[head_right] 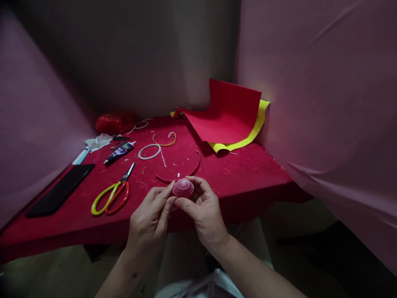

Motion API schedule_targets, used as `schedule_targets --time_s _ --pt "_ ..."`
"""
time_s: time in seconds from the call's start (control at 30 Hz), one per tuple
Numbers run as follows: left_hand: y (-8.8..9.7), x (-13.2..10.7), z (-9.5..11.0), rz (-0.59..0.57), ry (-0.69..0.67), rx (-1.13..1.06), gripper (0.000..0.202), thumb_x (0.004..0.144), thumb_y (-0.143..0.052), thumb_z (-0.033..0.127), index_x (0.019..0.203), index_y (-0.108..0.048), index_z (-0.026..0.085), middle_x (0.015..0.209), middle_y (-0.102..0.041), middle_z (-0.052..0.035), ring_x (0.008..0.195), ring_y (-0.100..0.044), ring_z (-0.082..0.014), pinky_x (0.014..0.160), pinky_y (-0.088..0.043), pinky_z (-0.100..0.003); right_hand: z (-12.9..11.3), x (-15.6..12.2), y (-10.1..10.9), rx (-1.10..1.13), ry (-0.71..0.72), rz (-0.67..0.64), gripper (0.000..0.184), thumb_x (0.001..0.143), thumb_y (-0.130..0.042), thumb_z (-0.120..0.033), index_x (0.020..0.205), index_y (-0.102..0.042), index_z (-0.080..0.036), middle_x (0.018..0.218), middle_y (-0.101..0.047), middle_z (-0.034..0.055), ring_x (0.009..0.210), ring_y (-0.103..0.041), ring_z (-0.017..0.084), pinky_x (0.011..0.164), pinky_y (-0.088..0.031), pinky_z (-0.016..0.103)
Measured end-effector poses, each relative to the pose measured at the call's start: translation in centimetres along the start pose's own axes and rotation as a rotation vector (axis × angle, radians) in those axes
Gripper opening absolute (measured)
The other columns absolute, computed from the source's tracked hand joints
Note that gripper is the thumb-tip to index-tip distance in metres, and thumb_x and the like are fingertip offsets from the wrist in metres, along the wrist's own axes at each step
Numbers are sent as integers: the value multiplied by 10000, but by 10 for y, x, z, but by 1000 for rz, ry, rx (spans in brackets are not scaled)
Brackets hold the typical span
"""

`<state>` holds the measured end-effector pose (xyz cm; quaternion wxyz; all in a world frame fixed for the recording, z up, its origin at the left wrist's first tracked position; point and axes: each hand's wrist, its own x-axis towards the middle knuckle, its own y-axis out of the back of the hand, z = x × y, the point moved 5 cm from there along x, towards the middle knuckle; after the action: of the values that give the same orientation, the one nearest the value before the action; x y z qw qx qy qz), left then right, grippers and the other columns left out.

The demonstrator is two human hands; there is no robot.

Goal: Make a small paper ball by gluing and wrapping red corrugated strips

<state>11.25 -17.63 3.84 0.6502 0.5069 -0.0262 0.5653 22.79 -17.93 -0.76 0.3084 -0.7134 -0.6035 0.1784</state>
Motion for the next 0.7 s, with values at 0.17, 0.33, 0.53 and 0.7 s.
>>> schedule_targets --time_s 0.17,0.33,0.53,0.7 --pt "2 0 0 9 -2 12 344 918 -456 115 1239 -546 202 874 -572 -38 758 -597 -121 672 -499 -221 0 0 2 -14 -5 -55 351 724 -743 -165 1047 -647 -264 1047 -665 11 963 -612 151 852 -506 271" --pt "4 -3 2 54 -9 33 319 903 -486 91 1202 -561 172 864 -587 -38 731 -599 -108 656 -479 -205 -1 0 2 -37 17 -67 344 734 -737 -146 1040 -652 -280 1006 -681 -2 897 -626 133 802 -527 255" --pt "8 -3 10 180 -98 39 245 871 -558 85 1104 -614 137 835 -633 -25 716 -620 -87 660 -474 -171 -3 1 1 3 61 -70 346 715 -753 -136 1023 -659 -262 1011 -692 1 922 -630 121 822 -513 223" --pt "10 -6 16 215 -98 31 198 845 -586 62 1028 -633 121 806 -642 -22 698 -618 -80 661 -468 -168 -4 0 2 12 62 -71 352 706 -755 -128 1017 -658 -260 1008 -692 2 907 -633 123 808 -515 227"
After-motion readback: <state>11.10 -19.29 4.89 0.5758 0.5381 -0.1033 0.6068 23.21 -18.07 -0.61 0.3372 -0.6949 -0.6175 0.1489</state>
